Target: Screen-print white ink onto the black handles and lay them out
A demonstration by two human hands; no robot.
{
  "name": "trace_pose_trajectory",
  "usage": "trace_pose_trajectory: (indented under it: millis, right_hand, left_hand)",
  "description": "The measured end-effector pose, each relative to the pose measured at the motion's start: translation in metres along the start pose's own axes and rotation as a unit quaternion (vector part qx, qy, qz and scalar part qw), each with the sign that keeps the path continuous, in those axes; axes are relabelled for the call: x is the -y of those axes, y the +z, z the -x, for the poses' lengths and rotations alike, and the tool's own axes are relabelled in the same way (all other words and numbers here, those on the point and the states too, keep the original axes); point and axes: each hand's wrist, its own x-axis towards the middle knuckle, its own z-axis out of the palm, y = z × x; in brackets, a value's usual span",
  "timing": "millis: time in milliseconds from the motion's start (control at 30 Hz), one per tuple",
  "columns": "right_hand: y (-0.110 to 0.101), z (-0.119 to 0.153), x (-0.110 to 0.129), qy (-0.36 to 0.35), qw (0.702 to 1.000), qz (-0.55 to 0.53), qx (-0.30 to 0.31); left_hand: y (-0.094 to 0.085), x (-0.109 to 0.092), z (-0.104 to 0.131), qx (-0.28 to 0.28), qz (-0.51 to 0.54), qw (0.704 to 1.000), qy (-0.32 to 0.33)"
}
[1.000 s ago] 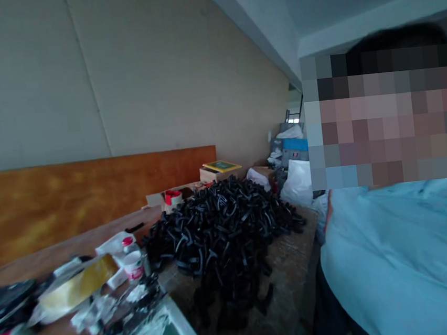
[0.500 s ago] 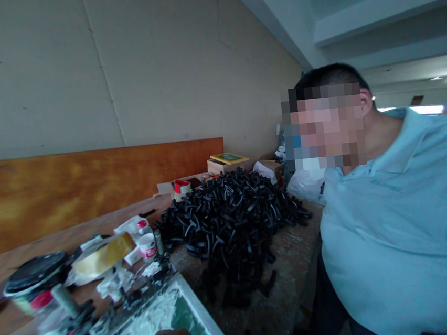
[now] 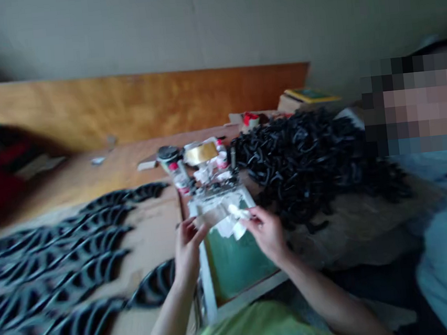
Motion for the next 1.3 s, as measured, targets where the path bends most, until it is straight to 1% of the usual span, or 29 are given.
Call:
trace_pose_trajectory:
  millis: [33, 67, 133, 167, 200, 267, 367, 467, 567, 733, 800, 900, 1000, 1067, 1100, 1167, 1200, 1233, 1267, 1300]
  right_hand:
    - [-0.003, -0.001, -0.006, 0.014, 1.000, 0.001, -0.005]
    - [-0.005, -0.003, -0.012, 0.023, 1.000, 0.002, -0.004]
    - [-0.004, -0.002, -0.019, 0.015, 1.000, 0.013, 0.004]
    - [-0.002, 0.000, -0.019, -0.005, 1.000, 0.021, 0.010]
    - [0.001, 0.002, -0.017, -0.036, 0.999, 0.030, 0.017]
    - [0.009, 0.007, -0.010, -0.121, 0.991, 0.051, 0.031]
    - [0.029, 0.007, -0.003, -0.254, 0.961, 0.093, 0.054]
    - [0.046, 0.002, -0.006, -0.336, 0.929, 0.135, 0.079]
    - [0.051, -0.004, -0.016, -0.375, 0.911, 0.151, 0.088]
    - [0.048, -0.007, -0.021, -0.379, 0.910, 0.157, 0.058]
    - [0.048, -0.005, -0.019, -0.395, 0.905, 0.146, 0.062]
    - [0.050, -0.005, -0.019, -0.413, 0.898, 0.128, 0.084]
    - [0.045, -0.011, -0.019, -0.385, 0.913, 0.118, 0.073]
    - [0.036, -0.015, -0.016, -0.352, 0.931, 0.083, 0.055]
    - [0.031, -0.016, -0.014, -0.332, 0.941, 0.056, 0.045]
    - [0.020, -0.016, -0.011, -0.263, 0.965, -0.002, 0.023]
    - [0.015, -0.015, -0.010, -0.209, 0.977, -0.027, 0.008]
    - [0.010, -0.014, -0.011, -0.146, 0.988, -0.048, -0.011]
    - [0.006, -0.014, -0.013, -0.079, 0.994, -0.067, -0.031]
    - [0.002, -0.014, -0.016, -0.019, 0.995, -0.085, -0.050]
  left_hand:
    - [-0.013, 0.003, 0.006, 0.001, 0.027, 0.997, -0.065]
    - [-0.020, 0.004, 0.009, 0.010, 0.079, 0.988, -0.131]
    - [-0.022, 0.005, 0.010, -0.003, 0.153, 0.969, -0.191]
    - [-0.019, 0.003, 0.010, -0.012, 0.177, 0.963, -0.203]
    - [-0.015, 0.001, 0.009, -0.022, 0.191, 0.959, -0.207]
    - [-0.008, -0.006, 0.010, -0.033, 0.213, 0.953, -0.213]
    - [-0.003, -0.014, 0.014, -0.036, 0.245, 0.942, -0.226]
    - [-0.004, -0.018, 0.016, -0.039, 0.270, 0.930, -0.246]
    - [-0.006, -0.019, 0.017, -0.043, 0.281, 0.920, -0.270]
    - [-0.009, -0.025, 0.018, -0.069, 0.287, 0.915, -0.276]
    - [-0.009, -0.026, 0.019, -0.066, 0.285, 0.916, -0.274]
    - [-0.009, -0.026, 0.019, -0.047, 0.276, 0.921, -0.271]
    - [-0.009, -0.024, 0.018, -0.039, 0.262, 0.928, -0.261]
    - [-0.010, -0.021, 0.018, -0.031, 0.235, 0.945, -0.224]
    - [-0.011, -0.020, 0.018, -0.025, 0.209, 0.959, -0.192]
    - [-0.015, -0.016, 0.018, -0.018, 0.128, 0.986, -0.105]
    - [-0.017, -0.014, 0.018, -0.018, 0.073, 0.996, -0.053]
    - [-0.020, -0.011, 0.018, -0.018, 0.011, 1.000, 0.002]
    - [-0.024, -0.009, 0.018, -0.018, -0.059, 0.996, 0.059]
    - [-0.027, -0.008, 0.019, -0.016, -0.132, 0.984, 0.120]
